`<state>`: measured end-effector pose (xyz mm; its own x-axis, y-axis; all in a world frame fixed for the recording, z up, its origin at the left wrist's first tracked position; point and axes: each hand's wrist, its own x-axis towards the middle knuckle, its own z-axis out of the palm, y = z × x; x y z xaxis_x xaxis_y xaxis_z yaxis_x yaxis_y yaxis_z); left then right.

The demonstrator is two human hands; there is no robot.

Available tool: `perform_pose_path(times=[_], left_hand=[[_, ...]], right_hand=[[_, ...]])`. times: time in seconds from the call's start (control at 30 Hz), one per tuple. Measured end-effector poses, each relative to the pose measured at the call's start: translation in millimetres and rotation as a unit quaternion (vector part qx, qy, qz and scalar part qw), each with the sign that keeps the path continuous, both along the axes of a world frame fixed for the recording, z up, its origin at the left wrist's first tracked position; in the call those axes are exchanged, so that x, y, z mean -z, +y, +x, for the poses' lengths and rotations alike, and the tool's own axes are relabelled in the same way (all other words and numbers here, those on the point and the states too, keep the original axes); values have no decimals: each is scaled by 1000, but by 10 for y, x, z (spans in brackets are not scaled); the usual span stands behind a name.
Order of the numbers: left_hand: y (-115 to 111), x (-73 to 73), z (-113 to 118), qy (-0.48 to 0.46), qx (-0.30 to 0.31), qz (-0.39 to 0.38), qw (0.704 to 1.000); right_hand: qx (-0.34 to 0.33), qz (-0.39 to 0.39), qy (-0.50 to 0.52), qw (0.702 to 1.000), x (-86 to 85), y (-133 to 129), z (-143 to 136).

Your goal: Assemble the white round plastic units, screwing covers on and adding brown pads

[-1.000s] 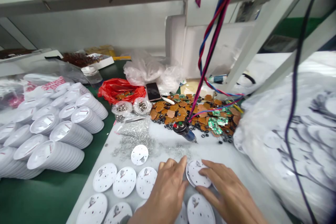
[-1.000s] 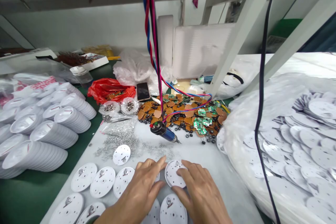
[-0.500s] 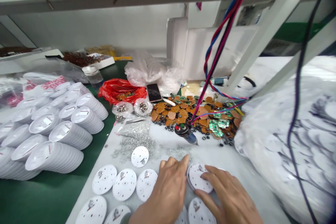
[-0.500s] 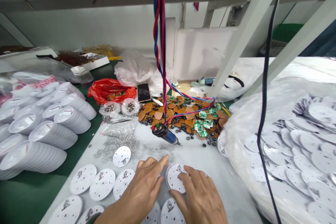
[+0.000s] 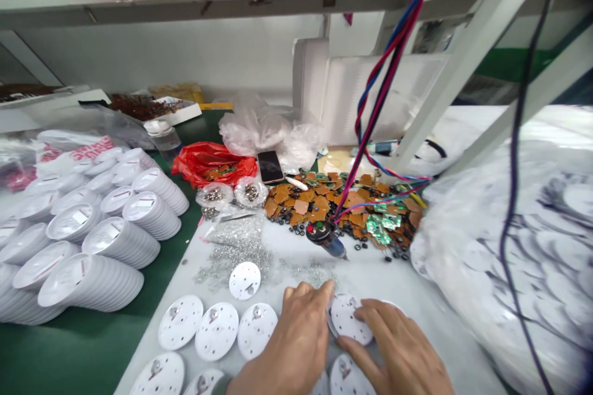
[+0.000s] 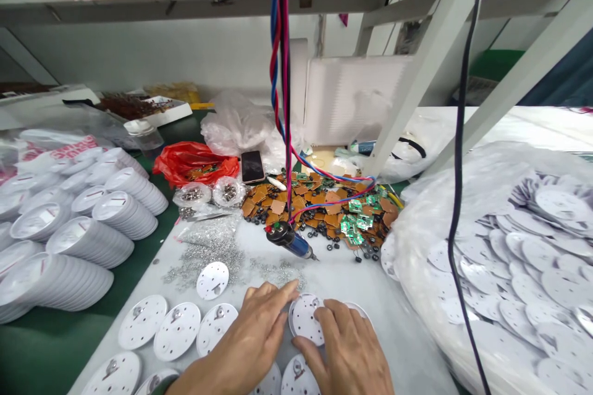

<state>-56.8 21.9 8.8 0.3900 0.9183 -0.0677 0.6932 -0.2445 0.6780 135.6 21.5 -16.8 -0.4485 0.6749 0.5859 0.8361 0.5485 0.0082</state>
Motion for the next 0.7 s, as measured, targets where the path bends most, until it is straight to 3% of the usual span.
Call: perform_pose_path(times=[0.13, 0.5, 0.7], left_hand=[[15, -9, 1, -2, 0, -16, 1000], [12, 12, 17, -1, -4, -14, 1000], [-6, -58, 27, 2, -21, -16, 1000]], right_hand=[[-10, 14, -7, 1000, -12, -24, 15], [4, -41, -24, 999, 48, -30, -2], [-40, -23, -37, 998, 85, 30, 66]])
